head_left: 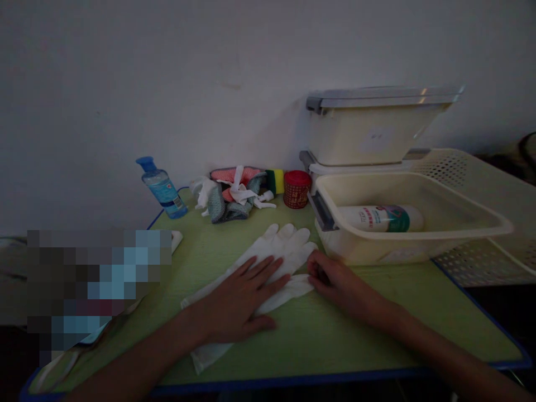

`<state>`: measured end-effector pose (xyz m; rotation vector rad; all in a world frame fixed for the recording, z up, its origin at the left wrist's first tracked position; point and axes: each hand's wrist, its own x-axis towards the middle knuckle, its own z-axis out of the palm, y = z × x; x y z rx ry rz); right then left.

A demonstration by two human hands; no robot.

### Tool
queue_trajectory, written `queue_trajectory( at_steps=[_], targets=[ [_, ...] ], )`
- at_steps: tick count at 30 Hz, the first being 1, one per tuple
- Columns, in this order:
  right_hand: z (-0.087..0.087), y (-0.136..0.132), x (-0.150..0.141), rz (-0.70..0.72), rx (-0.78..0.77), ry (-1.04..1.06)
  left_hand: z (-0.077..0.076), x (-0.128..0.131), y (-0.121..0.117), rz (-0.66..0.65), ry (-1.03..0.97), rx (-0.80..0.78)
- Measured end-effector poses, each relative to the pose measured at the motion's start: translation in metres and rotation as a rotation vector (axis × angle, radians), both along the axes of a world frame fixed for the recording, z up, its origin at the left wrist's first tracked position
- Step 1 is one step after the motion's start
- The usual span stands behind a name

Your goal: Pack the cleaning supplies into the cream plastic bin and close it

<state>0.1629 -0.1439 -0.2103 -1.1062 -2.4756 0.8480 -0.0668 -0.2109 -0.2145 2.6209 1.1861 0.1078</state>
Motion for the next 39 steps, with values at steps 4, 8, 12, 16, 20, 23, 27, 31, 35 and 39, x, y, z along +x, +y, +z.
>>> queue_trajectory(
  at_steps=[4, 8, 12, 16, 20, 23, 27, 31, 35, 39],
  targets=[
    [0.0, 0.001, 0.001, 0.012, -0.005, 0.025, -0.001, -0.001, -0.001, 0.001, 0.015, 0.0],
    [0.001, 0.001, 0.001, 0.018, 0.001, 0.012, -0.002, -0.005, -0.002, -0.02, -0.083, 0.029],
    [0.0, 0.002, 0.004, 0.047, -0.005, 0.01, -0.002, -0.007, -0.002, -0.05, -0.098, 0.026],
    [-0.003, 0.005, 0.006, 0.065, -0.016, 0.022, -0.002, -0.004, -0.001, -0.052, -0.084, -0.001],
    [0.0, 0.007, 0.006, 0.095, -0.076, 0.053, -0.001, -0.002, 0.0, -0.054, -0.065, 0.003],
    [0.008, 0.008, 0.003, 0.099, -0.161, 0.113, -0.001, -0.002, 0.0, -0.054, -0.046, -0.012],
    [0.022, 0.007, -0.006, 0.108, -0.293, 0.203, -0.002, -0.005, 0.0, -0.036, -0.111, -0.038],
    [0.029, 0.006, -0.023, 0.11, -0.423, 0.337, 0.0, -0.008, -0.002, 0.047, -0.281, -0.039],
    [0.024, 0.008, -0.041, 0.116, -0.507, 0.44, 0.003, -0.006, -0.001, 0.09, -0.38, 0.043],
    [0.016, 0.011, -0.046, 0.122, -0.523, 0.477, 0.004, 0.0, 0.002, -0.042, -0.25, 0.115]
  ],
)
